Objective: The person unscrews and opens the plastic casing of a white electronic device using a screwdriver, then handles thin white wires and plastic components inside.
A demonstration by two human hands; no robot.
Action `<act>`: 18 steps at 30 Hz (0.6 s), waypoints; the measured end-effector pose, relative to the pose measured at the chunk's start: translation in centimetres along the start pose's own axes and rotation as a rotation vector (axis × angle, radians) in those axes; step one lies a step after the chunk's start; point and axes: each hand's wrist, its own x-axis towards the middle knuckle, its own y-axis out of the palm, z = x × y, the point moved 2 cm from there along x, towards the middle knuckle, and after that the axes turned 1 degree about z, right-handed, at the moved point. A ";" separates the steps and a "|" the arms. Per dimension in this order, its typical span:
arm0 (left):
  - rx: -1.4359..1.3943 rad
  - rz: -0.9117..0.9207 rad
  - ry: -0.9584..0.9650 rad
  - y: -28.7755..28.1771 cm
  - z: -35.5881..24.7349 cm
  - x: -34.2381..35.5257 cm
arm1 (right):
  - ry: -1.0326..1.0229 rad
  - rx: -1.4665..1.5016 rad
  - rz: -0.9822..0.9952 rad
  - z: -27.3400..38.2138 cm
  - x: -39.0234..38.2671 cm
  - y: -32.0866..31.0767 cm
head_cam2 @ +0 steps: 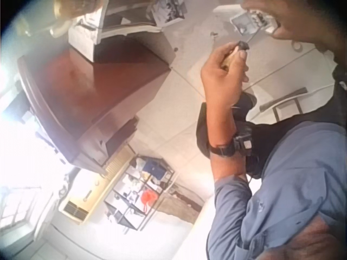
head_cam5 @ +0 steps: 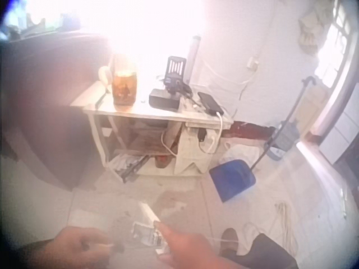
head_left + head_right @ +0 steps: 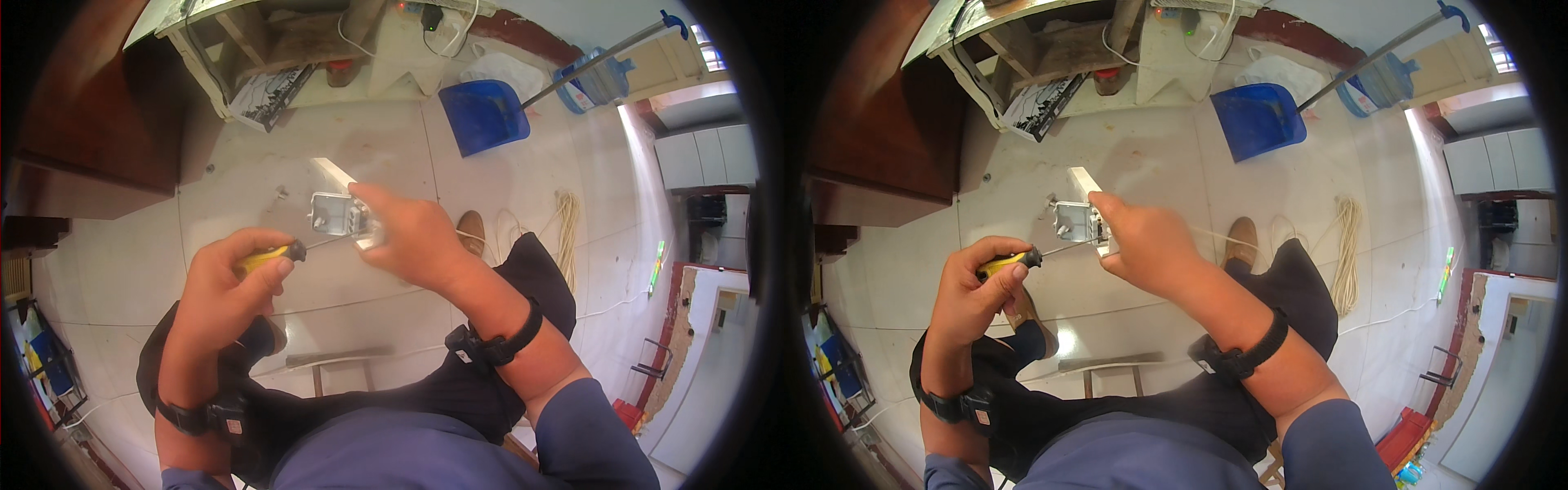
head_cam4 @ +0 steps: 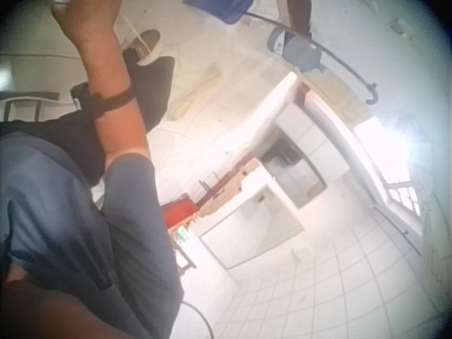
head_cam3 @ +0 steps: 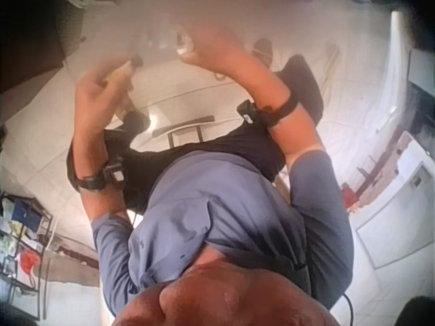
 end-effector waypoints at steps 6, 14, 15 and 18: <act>0.240 -0.063 0.328 0.4 0.3 -0.1 | 0.049 0.004 0.078 0.1 0.1 -0.2; 0.487 -0.053 0.595 0.4 -1.0 -0.2 | 0.066 0.024 0.107 0.0 0.2 -0.2; 0.517 -0.042 0.603 0.3 -1.2 -0.3 | 0.074 0.036 0.117 0.0 0.2 -0.2; 0.527 -0.067 0.652 0.0 -1.1 -0.3 | 0.085 0.098 0.071 0.1 0.6 -0.4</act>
